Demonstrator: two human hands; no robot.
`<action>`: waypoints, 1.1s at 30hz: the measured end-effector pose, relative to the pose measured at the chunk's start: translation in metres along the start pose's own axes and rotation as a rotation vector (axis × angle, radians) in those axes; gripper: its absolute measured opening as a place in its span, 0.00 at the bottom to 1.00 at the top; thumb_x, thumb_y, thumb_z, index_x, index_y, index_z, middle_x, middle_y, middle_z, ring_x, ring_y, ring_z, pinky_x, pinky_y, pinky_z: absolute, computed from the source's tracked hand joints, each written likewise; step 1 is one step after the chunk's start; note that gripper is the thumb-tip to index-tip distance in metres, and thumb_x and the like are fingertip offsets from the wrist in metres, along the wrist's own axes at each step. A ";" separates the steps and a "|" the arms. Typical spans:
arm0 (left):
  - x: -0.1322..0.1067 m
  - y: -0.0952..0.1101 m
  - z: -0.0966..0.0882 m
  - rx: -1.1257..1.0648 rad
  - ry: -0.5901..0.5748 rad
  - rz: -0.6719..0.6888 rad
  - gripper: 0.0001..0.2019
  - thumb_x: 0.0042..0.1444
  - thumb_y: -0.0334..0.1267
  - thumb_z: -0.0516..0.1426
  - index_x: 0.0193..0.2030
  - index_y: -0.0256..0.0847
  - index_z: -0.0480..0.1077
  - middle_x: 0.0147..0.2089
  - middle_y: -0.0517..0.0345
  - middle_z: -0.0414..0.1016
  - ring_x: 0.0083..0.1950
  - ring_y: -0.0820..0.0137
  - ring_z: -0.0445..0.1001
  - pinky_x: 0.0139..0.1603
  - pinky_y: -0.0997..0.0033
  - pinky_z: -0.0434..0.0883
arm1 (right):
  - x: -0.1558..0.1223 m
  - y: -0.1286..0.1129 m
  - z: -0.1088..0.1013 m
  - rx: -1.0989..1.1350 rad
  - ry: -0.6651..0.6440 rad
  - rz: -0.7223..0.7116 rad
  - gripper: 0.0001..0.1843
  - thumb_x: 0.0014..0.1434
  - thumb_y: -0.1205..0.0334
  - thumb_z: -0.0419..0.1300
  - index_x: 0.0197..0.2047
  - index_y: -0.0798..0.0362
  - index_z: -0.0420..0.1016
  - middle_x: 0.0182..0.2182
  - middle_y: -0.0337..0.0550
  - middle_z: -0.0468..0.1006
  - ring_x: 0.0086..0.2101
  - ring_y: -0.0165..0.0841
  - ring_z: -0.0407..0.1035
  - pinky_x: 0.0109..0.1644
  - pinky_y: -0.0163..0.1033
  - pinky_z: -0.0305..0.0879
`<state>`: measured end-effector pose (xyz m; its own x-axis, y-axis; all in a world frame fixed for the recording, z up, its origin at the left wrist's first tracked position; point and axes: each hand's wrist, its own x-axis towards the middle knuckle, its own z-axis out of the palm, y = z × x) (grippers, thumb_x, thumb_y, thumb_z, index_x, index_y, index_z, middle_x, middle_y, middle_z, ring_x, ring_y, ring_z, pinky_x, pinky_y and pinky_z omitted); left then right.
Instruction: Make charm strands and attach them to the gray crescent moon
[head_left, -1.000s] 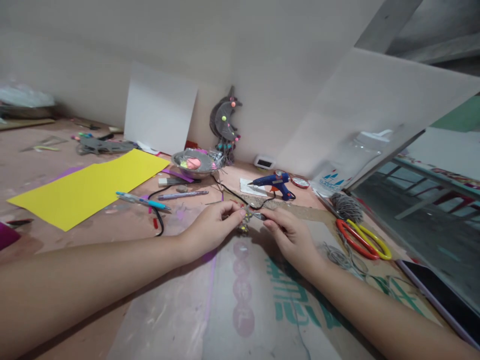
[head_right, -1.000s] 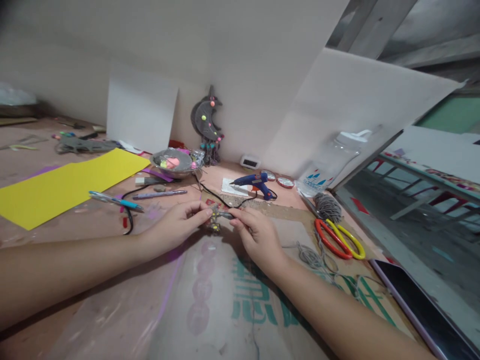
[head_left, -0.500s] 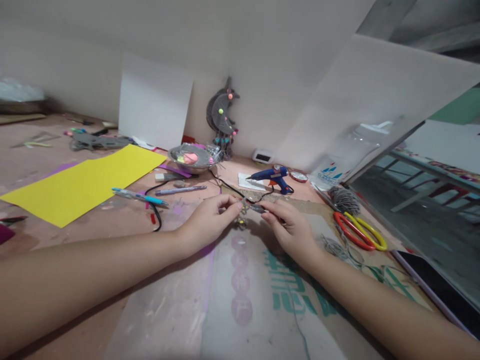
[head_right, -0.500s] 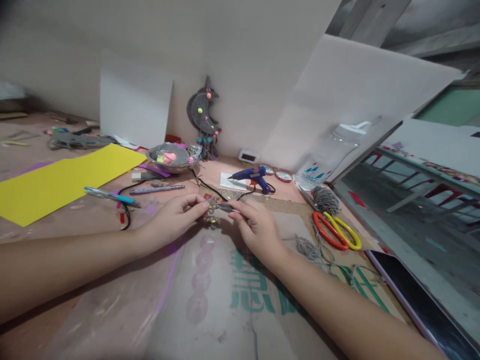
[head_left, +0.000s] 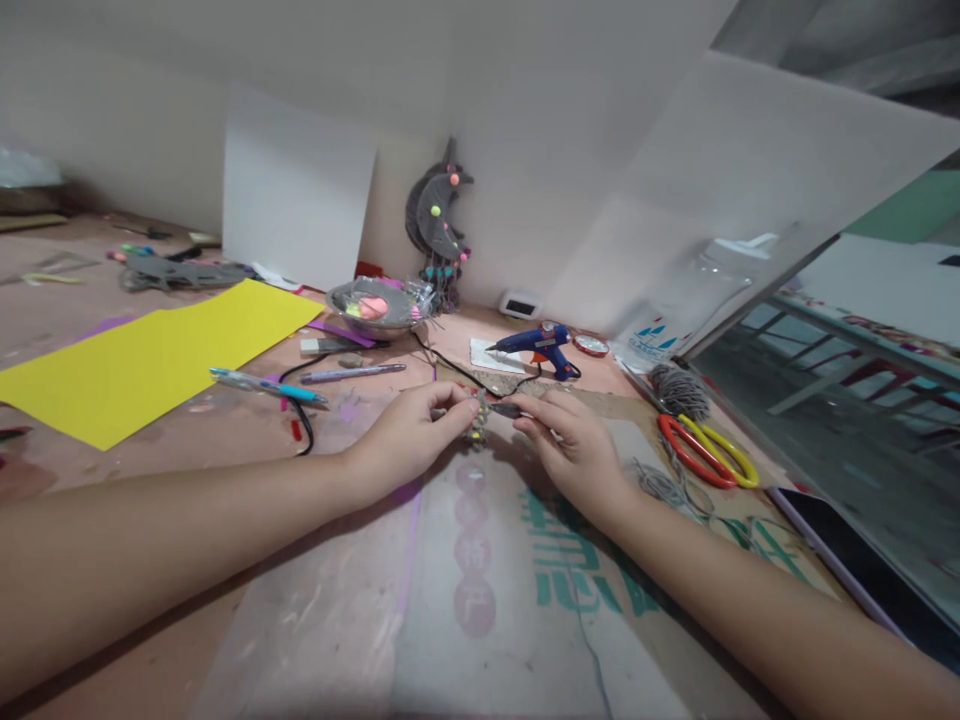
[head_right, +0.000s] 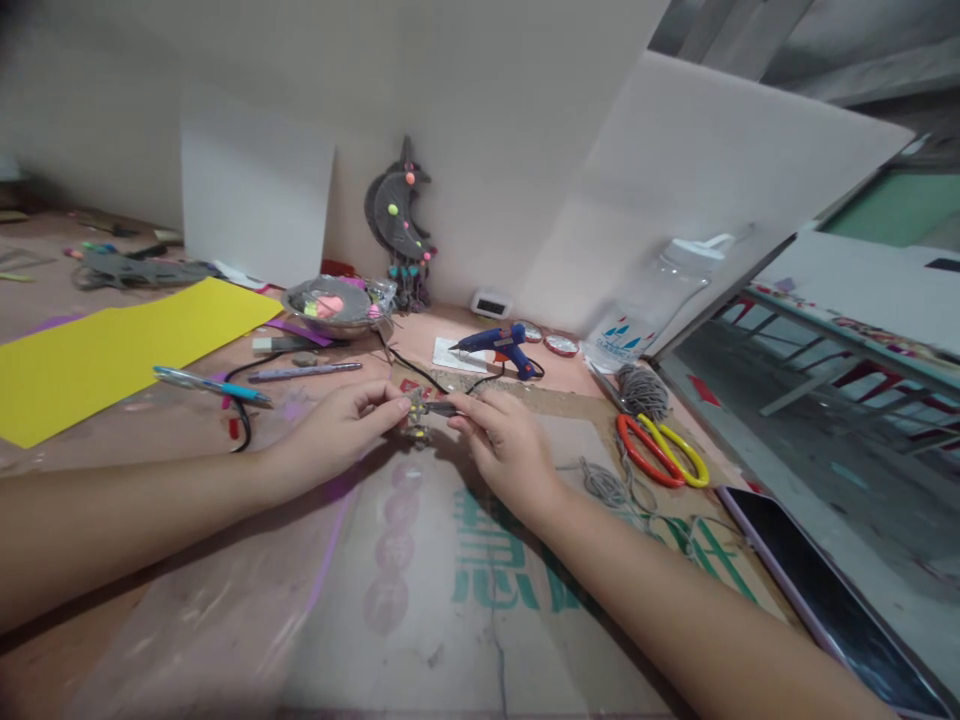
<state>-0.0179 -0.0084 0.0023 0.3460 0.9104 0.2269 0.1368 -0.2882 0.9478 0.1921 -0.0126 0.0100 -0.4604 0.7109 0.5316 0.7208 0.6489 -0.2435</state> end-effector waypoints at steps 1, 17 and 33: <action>0.000 0.000 0.000 -0.002 -0.002 0.000 0.13 0.58 0.44 0.51 0.27 0.39 0.64 0.26 0.62 0.66 0.30 0.73 0.65 0.32 0.74 0.62 | 0.000 0.000 0.000 0.002 0.001 -0.001 0.14 0.64 0.59 0.51 0.47 0.51 0.75 0.28 0.43 0.71 0.32 0.35 0.67 0.36 0.38 0.62; 0.000 0.001 0.001 -0.059 -0.016 -0.024 0.11 0.59 0.41 0.51 0.28 0.38 0.64 0.27 0.63 0.64 0.30 0.74 0.64 0.33 0.75 0.62 | -0.001 0.001 0.003 0.119 0.028 0.062 0.14 0.64 0.60 0.51 0.48 0.51 0.75 0.28 0.42 0.70 0.32 0.34 0.67 0.36 0.38 0.63; 0.000 0.000 0.001 0.008 -0.008 -0.010 0.12 0.59 0.43 0.50 0.28 0.38 0.64 0.27 0.63 0.65 0.31 0.73 0.65 0.34 0.74 0.63 | -0.002 0.002 0.004 0.085 0.011 0.030 0.14 0.64 0.60 0.52 0.49 0.52 0.74 0.29 0.42 0.71 0.32 0.34 0.67 0.36 0.38 0.62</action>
<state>-0.0171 -0.0089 0.0021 0.3522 0.9109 0.2151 0.1481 -0.2811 0.9482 0.1923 -0.0116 0.0055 -0.4333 0.7275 0.5320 0.6874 0.6485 -0.3270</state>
